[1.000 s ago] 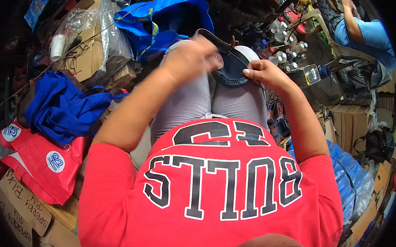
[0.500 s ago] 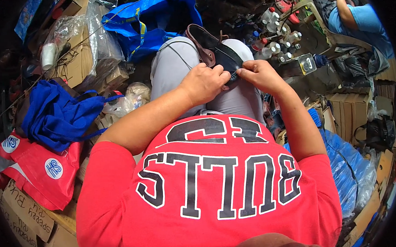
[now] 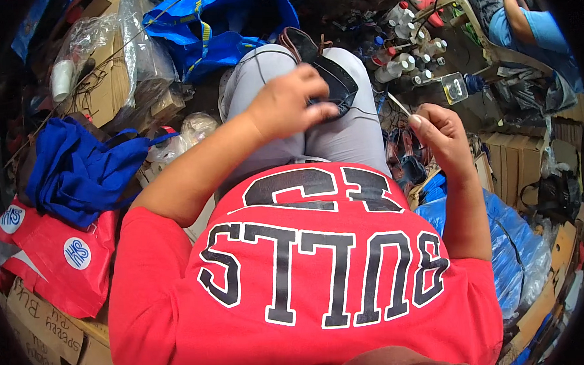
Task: Hand-stitching or sewing a leather component for a shoe.
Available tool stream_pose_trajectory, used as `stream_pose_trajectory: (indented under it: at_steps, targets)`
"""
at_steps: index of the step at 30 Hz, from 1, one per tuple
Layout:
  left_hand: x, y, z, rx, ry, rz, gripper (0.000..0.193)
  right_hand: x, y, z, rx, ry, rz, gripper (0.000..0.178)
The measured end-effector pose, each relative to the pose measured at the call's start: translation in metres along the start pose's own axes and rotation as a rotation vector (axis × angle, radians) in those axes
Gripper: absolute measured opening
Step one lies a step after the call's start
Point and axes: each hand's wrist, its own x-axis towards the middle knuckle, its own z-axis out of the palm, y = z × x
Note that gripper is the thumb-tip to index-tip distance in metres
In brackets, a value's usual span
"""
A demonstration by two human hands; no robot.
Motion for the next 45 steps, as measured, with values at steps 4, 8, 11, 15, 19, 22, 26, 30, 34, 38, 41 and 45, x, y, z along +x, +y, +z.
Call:
stream_pose_trajectory:
  at_steps: [4,8,11,15,19,22,26,30,34,38,41,45]
  targets:
    - [0.04,-0.016,-0.007,-0.203,-0.1,0.032,0.019,0.01,-0.005,0.024,-0.272,0.04,-0.137,0.014]
    - [0.063,-0.024,0.002,-0.125,-0.368,0.068,0.019,0.023,0.003,0.042,-0.409,0.066,-0.09,0.018]
    - [0.07,-0.026,0.002,-0.178,-0.459,-0.004,0.017,0.029,0.006,0.048,-0.446,0.084,-0.083,0.019]
    - [0.075,-0.029,-0.001,-0.358,-0.603,-0.118,0.015,0.035,0.003,0.05,-0.511,0.091,-0.045,0.02]
    - [0.078,-0.039,-0.001,-0.486,-0.655,-0.092,0.018,0.039,-0.012,0.058,-0.522,0.116,0.099,0.021]
    - [0.081,-0.041,-0.002,-0.586,-0.713,-0.14,0.023,0.038,0.001,0.065,-0.547,0.184,-0.072,0.021]
    - [0.082,-0.043,-0.003,-0.581,-0.722,-0.17,0.023,0.032,0.004,0.072,-0.528,0.245,-0.027,0.02]
    - [0.082,-0.043,-0.003,-0.595,-0.719,-0.199,0.023,0.034,0.008,0.073,-0.712,0.285,-0.243,0.017]
    - [0.081,-0.045,-0.002,-0.607,-0.713,-0.192,0.023,0.039,0.004,0.076,-0.884,0.273,-0.317,0.016]
    - [0.08,-0.045,-0.002,-0.577,-0.712,-0.156,0.023,0.043,-0.004,0.062,-0.921,0.148,-0.25,0.015]
    - [0.081,-0.041,-0.001,-0.529,-0.707,-0.154,0.022,0.047,-0.008,0.059,-0.966,0.117,-0.263,0.014]
    - [0.083,-0.04,0.006,-0.474,-0.674,-0.143,0.021,0.052,0.009,0.057,-0.742,0.095,-0.219,0.015]
